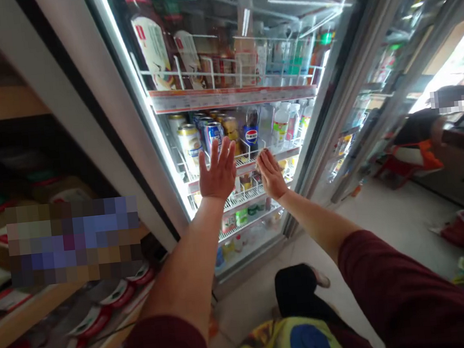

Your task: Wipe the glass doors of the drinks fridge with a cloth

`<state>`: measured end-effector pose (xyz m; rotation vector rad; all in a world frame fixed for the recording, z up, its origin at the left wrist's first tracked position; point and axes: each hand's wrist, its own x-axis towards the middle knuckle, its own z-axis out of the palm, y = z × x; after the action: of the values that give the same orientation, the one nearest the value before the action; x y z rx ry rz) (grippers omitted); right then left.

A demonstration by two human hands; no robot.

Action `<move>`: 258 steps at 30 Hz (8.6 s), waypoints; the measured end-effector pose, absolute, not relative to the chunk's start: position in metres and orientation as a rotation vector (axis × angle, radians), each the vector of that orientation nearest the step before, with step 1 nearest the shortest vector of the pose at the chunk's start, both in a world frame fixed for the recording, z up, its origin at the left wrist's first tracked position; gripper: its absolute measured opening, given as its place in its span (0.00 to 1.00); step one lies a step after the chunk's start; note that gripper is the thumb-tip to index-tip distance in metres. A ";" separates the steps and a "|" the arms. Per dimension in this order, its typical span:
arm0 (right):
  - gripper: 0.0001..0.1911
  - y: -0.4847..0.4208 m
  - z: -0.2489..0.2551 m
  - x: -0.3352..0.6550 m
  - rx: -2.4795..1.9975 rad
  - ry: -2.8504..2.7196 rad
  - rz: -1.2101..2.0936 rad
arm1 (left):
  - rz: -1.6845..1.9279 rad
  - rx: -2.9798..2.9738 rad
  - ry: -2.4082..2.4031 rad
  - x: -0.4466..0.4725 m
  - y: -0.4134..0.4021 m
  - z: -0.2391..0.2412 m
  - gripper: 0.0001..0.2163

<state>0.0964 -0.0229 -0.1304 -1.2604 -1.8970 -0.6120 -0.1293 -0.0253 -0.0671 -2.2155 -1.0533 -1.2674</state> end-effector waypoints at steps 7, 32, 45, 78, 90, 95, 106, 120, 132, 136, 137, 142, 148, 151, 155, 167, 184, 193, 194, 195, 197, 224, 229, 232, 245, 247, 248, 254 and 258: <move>0.32 -0.018 -0.138 0.095 -1.172 -1.848 -0.695 | -1.259 -2.197 -1.068 -0.129 -0.027 -0.067 0.28; 0.31 -0.018 -0.118 0.093 -0.817 -2.263 -0.835 | -1.233 -2.082 -1.094 -0.131 -0.024 -0.069 0.30; 0.39 0.008 -0.133 0.163 -0.563 -2.232 -0.747 | -0.985 -1.612 -1.103 -0.128 -0.023 -0.086 0.34; 0.36 0.034 -0.318 0.178 -0.537 -1.894 -0.609 | -1.065 -1.498 -1.272 -0.072 -0.008 -0.341 0.29; 0.34 0.035 -0.307 0.166 -0.566 -1.811 -0.659 | -1.099 -1.536 -1.277 -0.068 -0.012 -0.339 0.29; 0.37 0.025 -0.332 0.165 -0.319 -2.199 -0.759 | -1.105 -1.534 -1.282 -0.067 -0.012 -0.339 0.29; 0.34 0.028 -0.344 0.175 -0.364 -2.114 -0.843 | -1.181 -1.570 -1.262 -0.067 -0.010 -0.339 0.29; 0.40 0.028 -0.380 0.174 -0.325 -2.187 -0.805 | -1.195 -1.499 -1.178 -0.067 -0.005 -0.348 0.29; 0.42 0.013 -0.410 0.134 -0.428 -1.899 -0.471 | -1.575 -1.762 -0.952 0.004 -0.032 -0.409 0.29; 0.40 0.004 -0.409 0.137 -0.355 -1.866 -0.256 | -1.719 -1.837 -1.033 0.045 -0.039 -0.438 0.27; 0.40 0.004 -0.409 0.143 -0.316 -1.907 -0.272 | -1.703 -1.833 -1.064 0.050 -0.039 -0.440 0.27; 0.40 0.017 -0.425 0.203 -0.397 -1.947 -0.575 | -1.445 -1.812 -1.220 0.048 -0.039 -0.442 0.28; 0.39 0.054 -0.447 0.251 -0.798 -1.698 -0.934 | -1.231 -1.425 -1.264 0.002 -0.034 -0.435 0.26; 0.38 0.060 -0.454 0.250 -0.816 -1.693 -0.956 | -1.298 -1.282 -1.257 -0.015 -0.035 -0.440 0.27; 0.38 0.058 -0.456 0.247 -0.826 -1.670 -0.958 | -1.270 -1.437 -1.237 -0.007 -0.038 -0.468 0.30; 0.38 0.056 -0.453 0.248 -0.806 -1.663 -0.962 | -1.408 -1.521 -1.152 -0.008 -0.011 -0.434 0.31; 0.36 0.059 -0.457 0.250 -0.770 -1.672 -0.894 | -1.112 -1.734 -1.053 0.017 -0.019 -0.488 0.34; 0.36 0.057 -0.456 0.255 -0.692 -1.648 -0.954 | -1.510 -1.432 -0.988 0.022 0.010 -0.372 0.26; 0.35 0.057 -0.456 0.255 -0.691 -1.644 -0.958 | -1.476 -1.460 -0.986 0.030 0.011 -0.378 0.26; 0.34 0.057 -0.456 0.255 -0.693 -1.641 -0.964 | -1.410 -1.518 -0.977 0.040 0.010 -0.390 0.27; 0.32 0.058 -0.457 0.255 -0.703 -1.640 -0.977 | -1.232 -1.683 -0.930 0.058 0.007 -0.422 0.29; 0.32 0.060 -0.461 0.256 -0.709 -1.670 -0.918 | -0.981 -1.748 -0.881 0.003 -0.014 -0.406 0.30; 0.31 0.060 -0.461 0.256 -0.739 -1.681 -0.927 | -0.989 -1.775 -0.957 -0.029 -0.019 -0.388 0.28; 0.30 0.060 -0.461 0.255 -0.756 -1.680 -0.915 | -1.238 -1.560 -1.065 -0.051 -0.016 -0.352 0.26; 0.35 0.059 -0.460 0.254 -0.718 -1.648 -0.966 | -1.033 -1.596 -1.186 -0.055 -0.016 -0.343 0.26; 0.35 0.059 -0.461 0.254 -0.719 -1.645 -0.971 | -1.056 -1.563 -1.173 -0.043 -0.017 -0.347 0.27; 0.35 0.059 -0.461 0.254 -0.719 -1.644 -0.973 | -1.029 -1.610 -1.109 -0.034 -0.017 -0.359 0.27; 0.35 0.058 -0.460 0.254 -0.724 -1.648 -0.980 | -0.710 -1.904 -0.719 -0.020 -0.019 -0.397 0.28; 0.35 0.058 -0.460 0.255 -0.721 -1.650 -0.976 | -1.085 -1.633 -1.004 -0.059 -0.013 -0.361 0.31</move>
<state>0.2547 0.0576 -0.4603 -0.7208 -1.6496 -0.9764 -0.0593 -0.0132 -0.3609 -1.6329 -1.0040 -1.0849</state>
